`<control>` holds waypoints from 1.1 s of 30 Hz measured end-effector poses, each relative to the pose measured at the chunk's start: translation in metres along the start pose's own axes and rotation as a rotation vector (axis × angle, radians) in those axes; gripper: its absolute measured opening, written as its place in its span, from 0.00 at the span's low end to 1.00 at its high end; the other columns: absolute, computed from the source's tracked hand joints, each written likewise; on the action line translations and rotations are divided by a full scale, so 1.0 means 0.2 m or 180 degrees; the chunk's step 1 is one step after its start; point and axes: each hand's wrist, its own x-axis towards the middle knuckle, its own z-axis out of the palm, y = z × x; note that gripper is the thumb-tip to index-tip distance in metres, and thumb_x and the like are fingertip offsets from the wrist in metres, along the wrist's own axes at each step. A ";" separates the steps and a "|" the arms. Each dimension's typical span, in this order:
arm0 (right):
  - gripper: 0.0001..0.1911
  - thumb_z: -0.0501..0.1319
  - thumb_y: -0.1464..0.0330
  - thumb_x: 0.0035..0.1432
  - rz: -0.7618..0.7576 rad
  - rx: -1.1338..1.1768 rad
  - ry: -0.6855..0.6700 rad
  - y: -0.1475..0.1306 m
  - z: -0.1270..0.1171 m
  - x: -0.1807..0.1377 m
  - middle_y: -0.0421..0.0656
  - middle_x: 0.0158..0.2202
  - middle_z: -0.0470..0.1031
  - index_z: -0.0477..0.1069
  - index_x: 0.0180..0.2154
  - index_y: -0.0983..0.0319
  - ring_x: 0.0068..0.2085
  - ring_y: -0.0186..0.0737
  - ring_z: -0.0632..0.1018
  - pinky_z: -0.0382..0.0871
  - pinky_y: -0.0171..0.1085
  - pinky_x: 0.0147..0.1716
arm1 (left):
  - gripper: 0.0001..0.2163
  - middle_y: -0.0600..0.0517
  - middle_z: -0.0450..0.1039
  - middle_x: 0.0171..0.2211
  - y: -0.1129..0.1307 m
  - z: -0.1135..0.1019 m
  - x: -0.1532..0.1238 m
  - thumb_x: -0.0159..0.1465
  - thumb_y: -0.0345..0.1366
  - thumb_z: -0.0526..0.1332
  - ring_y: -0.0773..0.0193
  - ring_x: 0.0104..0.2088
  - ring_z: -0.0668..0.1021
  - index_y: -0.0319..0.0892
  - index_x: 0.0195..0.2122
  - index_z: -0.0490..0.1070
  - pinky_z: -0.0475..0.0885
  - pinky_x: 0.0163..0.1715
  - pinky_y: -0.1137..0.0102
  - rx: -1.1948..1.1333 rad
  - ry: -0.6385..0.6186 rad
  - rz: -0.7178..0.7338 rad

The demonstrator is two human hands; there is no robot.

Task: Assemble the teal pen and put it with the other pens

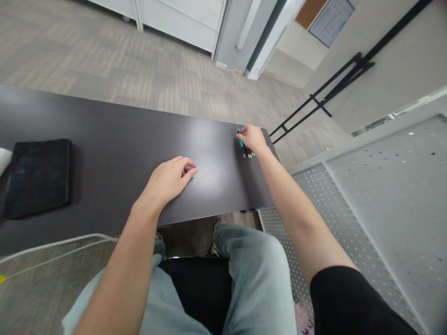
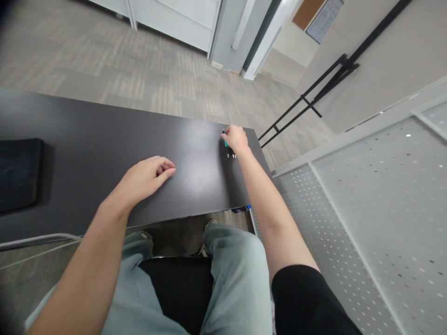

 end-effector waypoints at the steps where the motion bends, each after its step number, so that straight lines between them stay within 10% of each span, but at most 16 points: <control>1: 0.15 0.74 0.67 0.84 0.0010 -0.0119 -0.0016 -0.01 0.00 0.00 0.62 0.70 0.93 0.89 0.66 0.62 0.71 0.66 0.91 0.84 0.54 0.73 | 0.09 0.46 0.91 0.43 0.01 0.00 0.00 0.79 0.51 0.69 0.40 0.40 0.89 0.58 0.44 0.86 0.80 0.42 0.50 -0.0039 -0.0002 -0.0005; 11: 0.20 0.66 0.65 0.87 -0.0306 -0.0317 0.0130 0.02 0.04 -0.22 0.60 0.76 0.88 0.83 0.73 0.57 0.70 0.68 0.89 0.87 0.58 0.68 | 0.10 0.44 0.92 0.45 0.03 -0.01 -0.01 0.79 0.52 0.67 0.39 0.41 0.90 0.57 0.44 0.86 0.81 0.44 0.49 -0.0073 0.0000 -0.0045; 18: 0.24 0.64 0.51 0.86 -0.1056 0.0288 0.0039 0.14 0.14 -0.81 0.54 0.67 0.91 0.88 0.73 0.43 0.70 0.74 0.88 0.85 0.70 0.75 | 0.14 0.42 0.93 0.49 0.05 -0.03 0.01 0.82 0.55 0.62 0.36 0.48 0.91 0.58 0.46 0.85 0.85 0.52 0.43 0.0028 -0.0121 -0.0054; 22: 0.33 0.65 0.44 0.84 -0.0912 0.0358 -0.0024 0.22 0.23 -1.06 0.48 0.82 0.84 0.82 0.82 0.38 0.81 0.74 0.82 0.79 0.71 0.83 | 0.18 0.36 0.91 0.58 0.04 0.00 0.00 0.83 0.56 0.60 0.27 0.58 0.90 0.57 0.53 0.89 0.85 0.64 0.33 0.0377 0.0117 -0.0102; 33: 0.41 0.62 0.45 0.88 -0.0567 0.0239 -0.0022 0.17 0.25 -1.05 0.46 0.94 0.68 0.70 0.92 0.43 0.92 0.68 0.71 0.70 0.66 0.91 | 0.29 0.36 0.83 0.73 0.11 0.01 -0.07 0.81 0.56 0.70 0.16 0.79 0.78 0.66 0.82 0.80 0.74 0.81 0.20 0.0707 0.0630 -0.0415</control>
